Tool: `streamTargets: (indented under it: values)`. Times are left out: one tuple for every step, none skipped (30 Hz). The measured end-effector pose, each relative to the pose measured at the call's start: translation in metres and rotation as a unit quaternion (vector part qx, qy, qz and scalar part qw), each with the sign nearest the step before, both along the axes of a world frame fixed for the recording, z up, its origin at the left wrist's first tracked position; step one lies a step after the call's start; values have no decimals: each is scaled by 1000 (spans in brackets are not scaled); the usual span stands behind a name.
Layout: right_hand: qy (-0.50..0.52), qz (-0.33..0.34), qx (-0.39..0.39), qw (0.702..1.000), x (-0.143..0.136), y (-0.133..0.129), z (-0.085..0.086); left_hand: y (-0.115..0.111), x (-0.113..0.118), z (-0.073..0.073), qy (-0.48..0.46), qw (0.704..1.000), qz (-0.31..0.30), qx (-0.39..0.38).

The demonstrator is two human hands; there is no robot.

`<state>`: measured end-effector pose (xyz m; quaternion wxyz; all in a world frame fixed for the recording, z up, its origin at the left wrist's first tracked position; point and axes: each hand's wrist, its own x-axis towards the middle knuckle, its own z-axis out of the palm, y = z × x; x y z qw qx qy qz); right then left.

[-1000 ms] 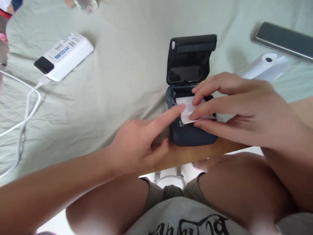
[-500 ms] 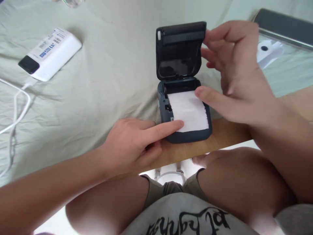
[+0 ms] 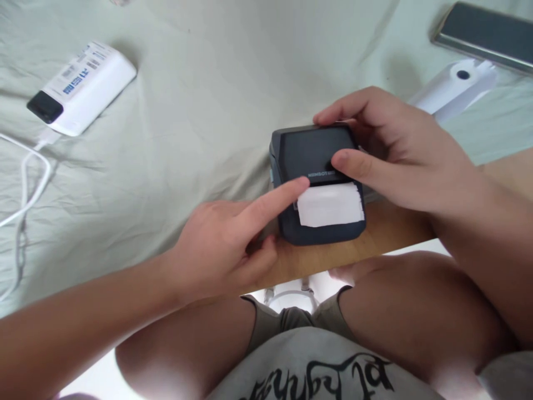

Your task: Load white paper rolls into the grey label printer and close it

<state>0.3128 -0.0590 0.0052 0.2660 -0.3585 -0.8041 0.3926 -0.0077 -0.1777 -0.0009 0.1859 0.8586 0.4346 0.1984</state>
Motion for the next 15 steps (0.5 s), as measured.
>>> streamTargets:
  values:
    - [9,7,-19,1000,0,1,0,0,1,0,-6,1000,1,1]
    - [15,14,-30,999,0,2,0,1,1,-1,-10,1000,-1,0]
    - [20,21,-38,999,0,3,0,1,2,-2,-10,1000,-1,-1]
    - [22,26,-45,998,1,3,1,2,2,-2,-7,1000,1,-1]
    - [22,31,-51,998,1,4,1,2,1,-3,-1,1000,6,-2]
    - [19,34,-57,998,1,6,2,2,1,-4,2,1000,10,-1]
    - [14,34,-62,997,2,7,2,2,1,-5,3,1000,11,3]
    - [10,33,-64,997,2,8,2,3,0,-6,0,1000,9,8]
    - [5,36,-66,997,3,10,2,3,-1,-7,-5,1000,5,12]
    - [-2,40,-66,997,4,11,1,3,-1,-7,-10,1000,2,14]
    - [-7,44,-64,997,4,12,0,4,-2,-8,-17,1000,0,14]
    - [-9,48,-59,997,4,12,-2,4,-3,-10,-24,1000,3,11]
    - [-9,51,-52,997,4,11,-4,4,-3,-11,-31,999,9,4]
    - [-10,50,-39,998,4,10,-6,4,-4,-12,-36,999,18,-5]
    - [-14,42,-16,999,5,8,-7,4,-4,-13,-38,999,28,-15]
